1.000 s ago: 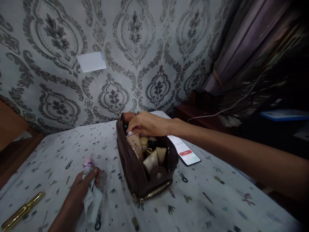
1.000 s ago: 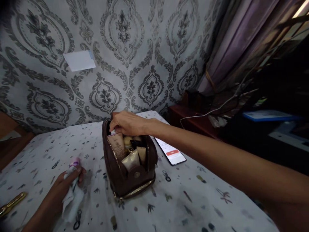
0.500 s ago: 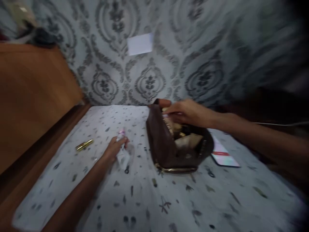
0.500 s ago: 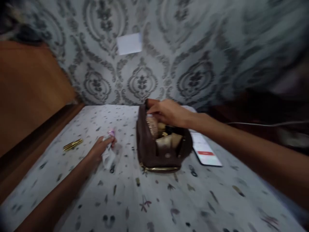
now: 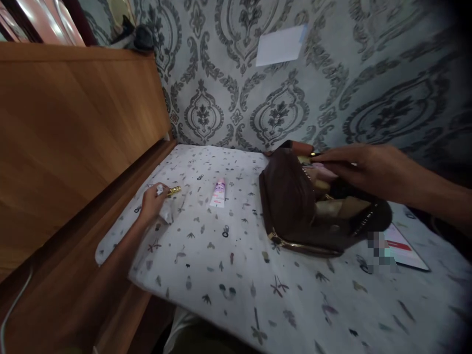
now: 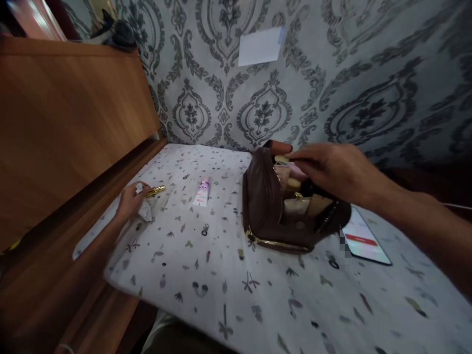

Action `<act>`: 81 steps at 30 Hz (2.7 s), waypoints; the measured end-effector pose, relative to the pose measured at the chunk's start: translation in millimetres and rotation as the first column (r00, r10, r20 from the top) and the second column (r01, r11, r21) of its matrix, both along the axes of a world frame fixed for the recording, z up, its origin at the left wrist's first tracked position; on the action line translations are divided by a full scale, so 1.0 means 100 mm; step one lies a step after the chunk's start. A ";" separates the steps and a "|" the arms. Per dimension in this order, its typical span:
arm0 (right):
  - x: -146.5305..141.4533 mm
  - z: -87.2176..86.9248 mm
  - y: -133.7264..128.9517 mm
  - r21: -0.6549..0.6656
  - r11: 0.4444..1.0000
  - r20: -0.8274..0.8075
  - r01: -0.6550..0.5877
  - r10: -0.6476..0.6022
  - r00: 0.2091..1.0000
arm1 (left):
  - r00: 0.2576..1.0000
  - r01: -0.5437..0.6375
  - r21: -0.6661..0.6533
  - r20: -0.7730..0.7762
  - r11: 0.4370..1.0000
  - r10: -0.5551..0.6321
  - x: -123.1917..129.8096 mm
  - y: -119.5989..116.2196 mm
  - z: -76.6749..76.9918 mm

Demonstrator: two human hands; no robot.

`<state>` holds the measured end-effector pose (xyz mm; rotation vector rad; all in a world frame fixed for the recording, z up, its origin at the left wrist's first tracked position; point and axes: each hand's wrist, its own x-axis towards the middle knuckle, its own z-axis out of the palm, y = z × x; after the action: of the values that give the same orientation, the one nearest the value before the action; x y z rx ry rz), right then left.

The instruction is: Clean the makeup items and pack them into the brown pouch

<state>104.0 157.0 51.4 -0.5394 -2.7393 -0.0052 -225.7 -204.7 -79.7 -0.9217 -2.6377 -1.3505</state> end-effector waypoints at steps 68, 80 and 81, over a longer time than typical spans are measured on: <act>0.05 -1.51 -1.88 -0.761 0.391 -0.644 -0.518 -0.355 0.678 | 0.769 0.333 0.009 0.576 0.943 -0.277 1.87 0.98 -0.07; 0.01 -1.50 -1.88 -0.772 0.063 -0.602 -0.633 -0.393 0.695 | 0.088 0.385 0.352 0.906 0.853 -0.413 1.70 0.97 -0.22; 0.01 -1.49 -1.87 -0.762 0.097 -0.625 -0.641 -0.373 0.686 | 0.018 0.345 0.393 0.905 0.853 -0.425 1.71 0.97 -0.23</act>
<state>105.3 -29.8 -97.5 -0.3493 -1.4685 1.8901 -54.2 -107.5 -103.0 -0.9438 -3.1143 -3.1677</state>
